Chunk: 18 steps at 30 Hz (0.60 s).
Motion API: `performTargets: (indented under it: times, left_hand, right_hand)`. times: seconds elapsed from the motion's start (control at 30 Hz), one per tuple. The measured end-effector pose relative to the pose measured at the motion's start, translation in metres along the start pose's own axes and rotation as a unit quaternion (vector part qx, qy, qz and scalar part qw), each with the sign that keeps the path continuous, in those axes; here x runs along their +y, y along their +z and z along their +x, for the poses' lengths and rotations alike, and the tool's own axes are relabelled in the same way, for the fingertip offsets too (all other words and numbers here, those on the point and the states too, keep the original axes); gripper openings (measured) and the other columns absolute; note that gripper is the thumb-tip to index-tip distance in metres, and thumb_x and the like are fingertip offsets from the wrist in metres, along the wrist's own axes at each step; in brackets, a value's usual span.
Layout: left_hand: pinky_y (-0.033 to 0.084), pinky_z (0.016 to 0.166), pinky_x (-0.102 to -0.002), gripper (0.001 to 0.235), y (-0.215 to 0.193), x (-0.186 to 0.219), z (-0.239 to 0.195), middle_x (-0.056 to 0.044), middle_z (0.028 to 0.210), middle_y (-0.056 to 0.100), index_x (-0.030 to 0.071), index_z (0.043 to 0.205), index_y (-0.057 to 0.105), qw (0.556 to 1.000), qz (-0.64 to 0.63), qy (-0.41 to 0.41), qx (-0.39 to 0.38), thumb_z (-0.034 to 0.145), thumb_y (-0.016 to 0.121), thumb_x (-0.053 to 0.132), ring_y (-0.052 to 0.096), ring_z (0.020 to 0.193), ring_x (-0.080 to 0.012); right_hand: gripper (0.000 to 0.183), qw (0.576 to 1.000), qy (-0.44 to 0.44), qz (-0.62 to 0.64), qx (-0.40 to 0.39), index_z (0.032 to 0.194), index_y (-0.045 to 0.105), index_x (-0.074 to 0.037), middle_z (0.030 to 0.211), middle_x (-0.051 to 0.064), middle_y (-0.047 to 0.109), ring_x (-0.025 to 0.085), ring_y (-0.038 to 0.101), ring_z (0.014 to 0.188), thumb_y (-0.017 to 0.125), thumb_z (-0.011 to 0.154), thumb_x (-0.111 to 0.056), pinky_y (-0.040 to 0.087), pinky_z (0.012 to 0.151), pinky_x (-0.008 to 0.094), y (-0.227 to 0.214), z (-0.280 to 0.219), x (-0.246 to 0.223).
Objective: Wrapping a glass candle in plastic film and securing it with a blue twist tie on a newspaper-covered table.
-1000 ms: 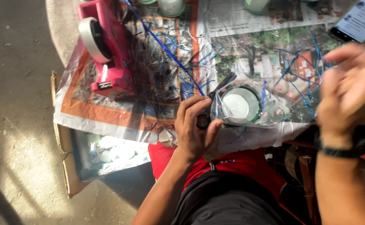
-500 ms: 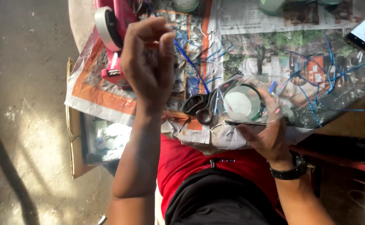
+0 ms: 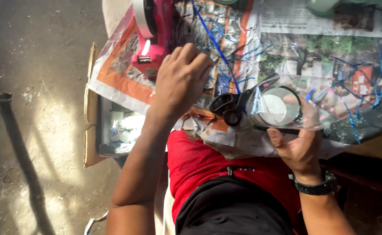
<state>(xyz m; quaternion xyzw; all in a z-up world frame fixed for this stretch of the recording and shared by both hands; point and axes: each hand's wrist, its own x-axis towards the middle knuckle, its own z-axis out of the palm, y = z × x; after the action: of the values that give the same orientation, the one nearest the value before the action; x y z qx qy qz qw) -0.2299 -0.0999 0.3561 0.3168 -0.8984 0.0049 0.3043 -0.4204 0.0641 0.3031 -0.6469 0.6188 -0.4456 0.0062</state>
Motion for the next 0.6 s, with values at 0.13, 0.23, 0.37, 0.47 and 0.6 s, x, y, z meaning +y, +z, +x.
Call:
performTargets:
  times: [0.13, 0.23, 0.37, 0.47, 0.6]
  left_hand:
    - [0.041, 0.052, -0.033, 0.009, 0.024, -0.006, 0.012, -0.008, 0.080, 0.052, 0.009, 0.082, 0.057, 0.991, 0.101, 0.011, -0.089, 0.079, 0.059, 0.017, 0.050, 0.068, -0.0224]
    - [0.044, 0.053, -0.035, 0.013, 0.045, -0.019, 0.020, -0.009, 0.081, 0.053, 0.006, 0.082, 0.057, 0.985, 0.143, -0.017, -0.092, 0.078, 0.058, 0.018, 0.051, 0.069, -0.0244]
    - [0.046, 0.057, -0.041, 0.022, 0.058, -0.025, 0.030, -0.013, 0.088, 0.054, 0.003, 0.095, 0.058, 0.974, 0.152, -0.066, -0.158, 0.077, 0.048, 0.010, 0.053, 0.076, -0.0297]
    - [0.043, 0.044, -0.043, 0.012, 0.060, -0.034, 0.027, -0.012, 0.075, 0.053, 0.007, 0.074, 0.057, 0.981, 0.173, -0.041, -0.079, 0.073, 0.050, 0.017, 0.053, 0.061, -0.0320]
    - [0.044, 0.045, -0.030, 0.012, 0.039, -0.031, 0.035, -0.009, 0.080, 0.057, 0.007, 0.077, 0.060, 0.985, 0.086, -0.110, -0.104, 0.081, 0.059, 0.018, 0.052, 0.064, -0.0206]
  right_hand:
    - [0.064, 0.999, 0.031, -0.013, 0.007, 0.119, 0.038, 0.014, 0.112, 0.030, 0.046, 0.043, 0.048, 0.105, 0.049, 0.081, -0.037, 0.037, 0.092, 0.046, -0.002, -0.003, 0.002]
    - [0.064, 0.999, 0.019, -0.022, 0.013, 0.120, 0.037, 0.014, 0.114, 0.030, 0.045, 0.042, 0.048, 0.106, 0.051, 0.081, -0.036, 0.038, 0.093, 0.045, -0.001, -0.008, 0.004]
    - [0.062, 1.000, 0.020, -0.006, 0.012, 0.119, 0.036, 0.012, 0.114, 0.029, 0.047, 0.041, 0.047, 0.107, 0.054, 0.080, -0.034, 0.036, 0.096, 0.043, 0.001, -0.011, 0.011]
    - [0.064, 0.999, -0.018, -0.006, 0.029, 0.125, 0.026, 0.010, 0.117, 0.028, 0.048, 0.041, 0.049, 0.109, 0.055, 0.083, -0.030, 0.038, 0.096, 0.044, 0.005, -0.015, 0.016]
    - [0.070, 0.995, -0.055, -0.055, 0.057, 0.128, 0.020, 0.007, 0.120, 0.031, 0.040, 0.042, 0.046, 0.111, 0.057, 0.084, -0.032, 0.040, 0.096, 0.044, 0.009, -0.025, 0.028]
